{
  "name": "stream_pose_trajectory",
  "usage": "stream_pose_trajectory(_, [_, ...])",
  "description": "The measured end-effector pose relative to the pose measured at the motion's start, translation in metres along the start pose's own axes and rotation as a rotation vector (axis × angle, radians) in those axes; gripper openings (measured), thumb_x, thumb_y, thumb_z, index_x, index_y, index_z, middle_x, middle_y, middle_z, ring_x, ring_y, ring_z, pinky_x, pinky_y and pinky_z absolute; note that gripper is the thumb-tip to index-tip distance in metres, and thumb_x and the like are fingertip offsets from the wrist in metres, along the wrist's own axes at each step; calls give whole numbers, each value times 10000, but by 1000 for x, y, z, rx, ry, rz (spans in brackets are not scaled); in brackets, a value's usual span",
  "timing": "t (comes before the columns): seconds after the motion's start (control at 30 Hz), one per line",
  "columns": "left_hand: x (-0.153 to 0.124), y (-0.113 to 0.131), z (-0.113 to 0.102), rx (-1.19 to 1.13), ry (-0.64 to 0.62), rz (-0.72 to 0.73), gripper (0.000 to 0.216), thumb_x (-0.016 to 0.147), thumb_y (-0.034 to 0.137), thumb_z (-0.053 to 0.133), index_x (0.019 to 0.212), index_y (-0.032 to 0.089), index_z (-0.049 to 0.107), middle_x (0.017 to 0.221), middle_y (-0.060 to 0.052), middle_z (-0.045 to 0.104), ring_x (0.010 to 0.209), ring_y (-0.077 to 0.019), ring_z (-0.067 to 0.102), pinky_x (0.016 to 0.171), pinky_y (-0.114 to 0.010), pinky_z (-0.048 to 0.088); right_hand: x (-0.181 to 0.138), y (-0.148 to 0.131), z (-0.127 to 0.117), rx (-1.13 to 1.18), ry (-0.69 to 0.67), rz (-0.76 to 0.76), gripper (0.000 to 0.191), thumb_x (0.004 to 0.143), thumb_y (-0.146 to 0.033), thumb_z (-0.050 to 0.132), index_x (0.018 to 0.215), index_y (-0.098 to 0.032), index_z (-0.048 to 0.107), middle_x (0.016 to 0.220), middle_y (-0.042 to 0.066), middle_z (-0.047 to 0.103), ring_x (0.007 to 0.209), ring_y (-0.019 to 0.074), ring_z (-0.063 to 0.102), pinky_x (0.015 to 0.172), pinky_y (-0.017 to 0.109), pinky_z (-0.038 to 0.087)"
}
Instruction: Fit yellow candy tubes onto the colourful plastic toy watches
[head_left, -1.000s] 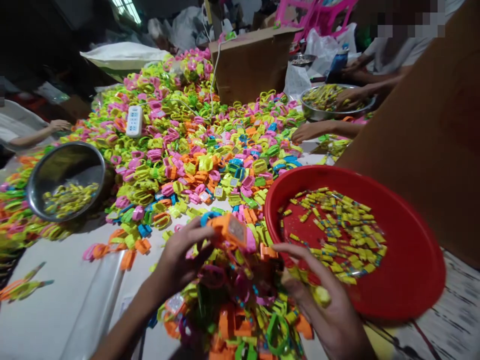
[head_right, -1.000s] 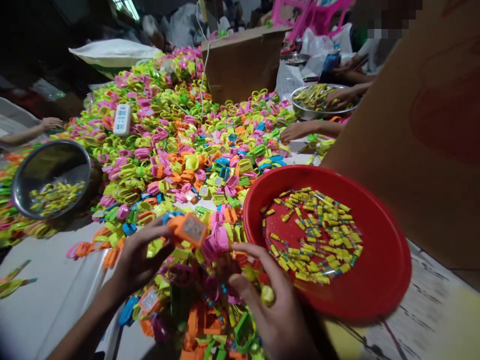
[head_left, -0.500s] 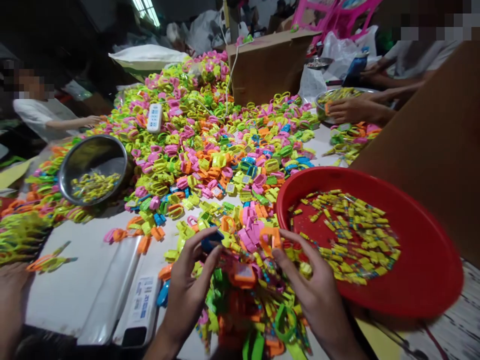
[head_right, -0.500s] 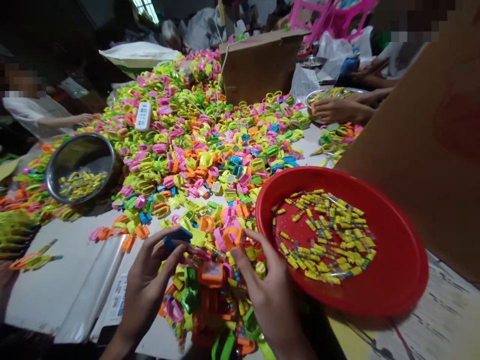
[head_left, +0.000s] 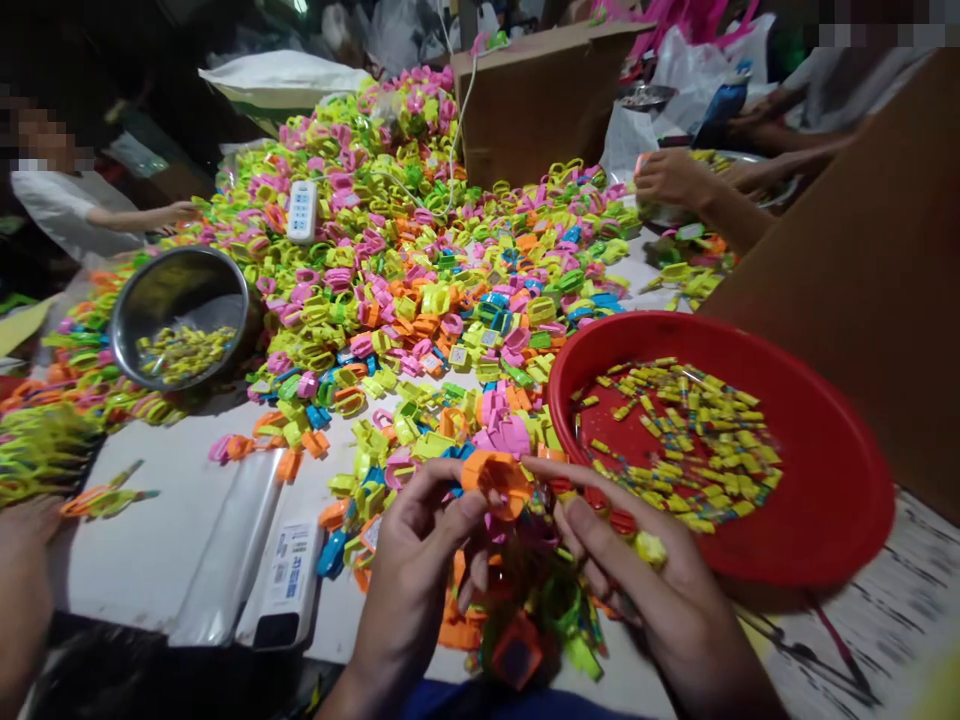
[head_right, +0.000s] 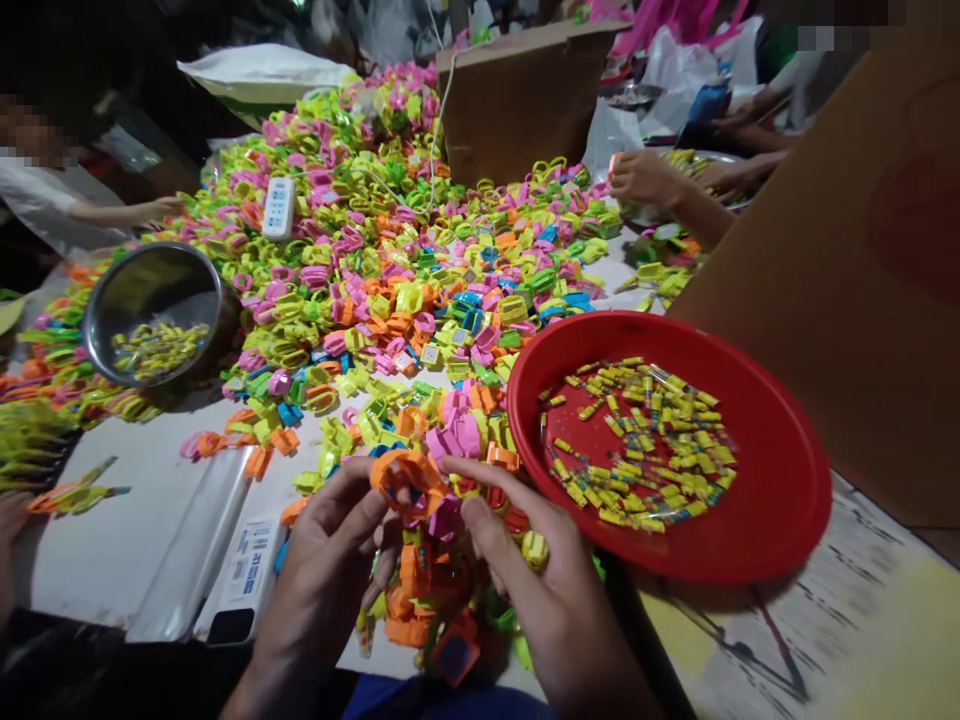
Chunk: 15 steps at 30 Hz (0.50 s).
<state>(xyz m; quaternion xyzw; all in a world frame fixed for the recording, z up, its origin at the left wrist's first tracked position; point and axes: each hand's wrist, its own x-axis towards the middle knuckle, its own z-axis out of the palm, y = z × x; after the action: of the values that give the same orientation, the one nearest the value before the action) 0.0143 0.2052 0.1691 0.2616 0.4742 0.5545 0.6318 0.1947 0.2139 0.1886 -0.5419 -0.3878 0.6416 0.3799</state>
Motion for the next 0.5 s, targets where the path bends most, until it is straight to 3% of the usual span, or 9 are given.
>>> stream_pose_trajectory(0.07, [-1, -1, 0, 6, -18, 47, 274, 874, 451, 900, 996, 261, 745, 847, 42, 754, 474, -78, 649, 378, -136, 496, 0, 2, -1, 67, -13, 22, 684, 833, -766, 825, 1278, -247, 802, 712, 0, 594, 537, 92, 363, 452, 234, 166])
stream_pose_trajectory(0.13, [-4, -2, 0, 123, -27, 181, 178, 938, 420, 843, 1020, 284, 764, 866, 37, 772, 542, -105, 705, 424, -156, 554, -1, 4, -2, 102, 5, 24, 698, 826, -765, 836, 1258, -218, 797, 690, 0, 621, 507, 71, 315, 464, 240, 166])
stream_pose_trajectory(0.2, [-6, -3, 0, 360, -24, 417, 60, 991, 333, 792, 1040, 300, 788, 890, 28, 779, 712, -123, 768, 589, -164, 633, -4, 3, -2, 151, 32, 41, 665, 808, -730, 875, 1224, -216, 805, 704, 7, 632, 537, 79, 365, 484, 232, 205])
stream_pose_trajectory(0.3, [-6, -2, -5, 788, 6, 887, 221, 1006, 134, 730, 1152, 286, 797, 1031, -10, 756, 946, -130, 769, 811, -180, 646, -8, -1, -5, 174, 21, 86, 650, 761, -733, 906, 1178, -239, 831, 808, 29, 653, 602, 93, 412, 502, 218, 222])
stream_pose_trajectory(0.4, [-2, -1, -11, 1155, -12, 1235, 369, 980, -10, 645, 1237, 224, 773, 1121, -63, 713, 994, -170, 723, 824, -270, 624, -12, 0, -8, 87, -10, 74, 667, 813, -781, 826, 1219, -252, 833, 780, 28, 624, 535, 90, 342, 472, 233, 219])
stream_pose_trajectory(0.5, [0, 2, -15, 1376, 5, 1441, 315, 933, -41, 665, 1130, 178, 777, 1068, -84, 696, 966, -211, 659, 810, -344, 575, -13, 4, -7, 25, -9, 47, 626, 882, -752, 770, 1276, -268, 821, 765, 44, 619, 532, 139, 433, 446, 255, 293])
